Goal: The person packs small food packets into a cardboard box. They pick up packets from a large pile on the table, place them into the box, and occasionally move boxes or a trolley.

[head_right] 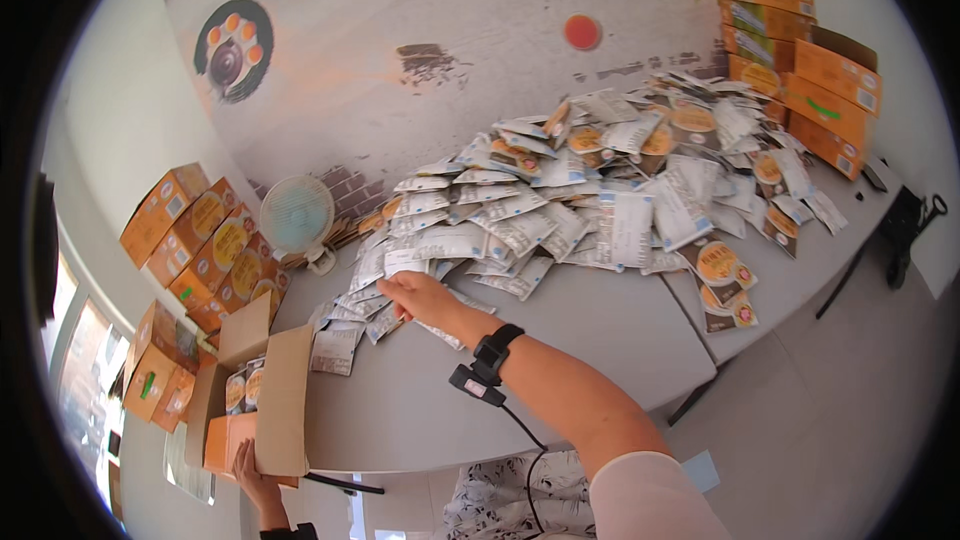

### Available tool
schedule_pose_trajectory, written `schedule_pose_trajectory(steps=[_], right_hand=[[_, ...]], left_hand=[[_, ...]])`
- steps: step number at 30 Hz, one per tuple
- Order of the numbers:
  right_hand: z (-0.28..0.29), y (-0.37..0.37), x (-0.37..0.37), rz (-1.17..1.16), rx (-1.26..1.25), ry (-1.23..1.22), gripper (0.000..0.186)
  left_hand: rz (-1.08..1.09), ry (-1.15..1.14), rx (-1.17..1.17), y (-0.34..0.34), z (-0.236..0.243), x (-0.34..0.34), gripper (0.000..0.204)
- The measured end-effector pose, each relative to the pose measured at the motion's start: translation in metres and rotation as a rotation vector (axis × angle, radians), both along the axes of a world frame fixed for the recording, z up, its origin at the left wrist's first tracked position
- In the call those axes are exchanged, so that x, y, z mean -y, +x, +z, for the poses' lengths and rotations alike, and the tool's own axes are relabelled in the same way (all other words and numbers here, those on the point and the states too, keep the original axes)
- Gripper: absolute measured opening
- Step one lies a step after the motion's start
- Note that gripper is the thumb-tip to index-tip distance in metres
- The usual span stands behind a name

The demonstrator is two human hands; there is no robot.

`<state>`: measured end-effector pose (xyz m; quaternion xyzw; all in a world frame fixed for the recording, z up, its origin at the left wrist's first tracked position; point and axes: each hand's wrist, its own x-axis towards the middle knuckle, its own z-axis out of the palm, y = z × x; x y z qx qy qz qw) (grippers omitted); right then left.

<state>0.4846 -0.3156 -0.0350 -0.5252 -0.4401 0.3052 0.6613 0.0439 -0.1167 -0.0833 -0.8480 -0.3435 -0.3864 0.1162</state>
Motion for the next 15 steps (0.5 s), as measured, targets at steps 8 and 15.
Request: schedule_pose_trajectory(steps=[8, 15], right_hand=[[-0.007, 0.021, -0.05, 0.137, -0.352, -0.149, 0.04], [-0.004, -0.01, -0.129, 0.413, -0.47, -0.299, 0.037]], left_hand=[[0.091, -0.072, -0.047, 0.014, 0.025, 0.021, 0.028], [0.157, -0.141, -0.084, 0.026, 0.044, 0.025, 0.028]])
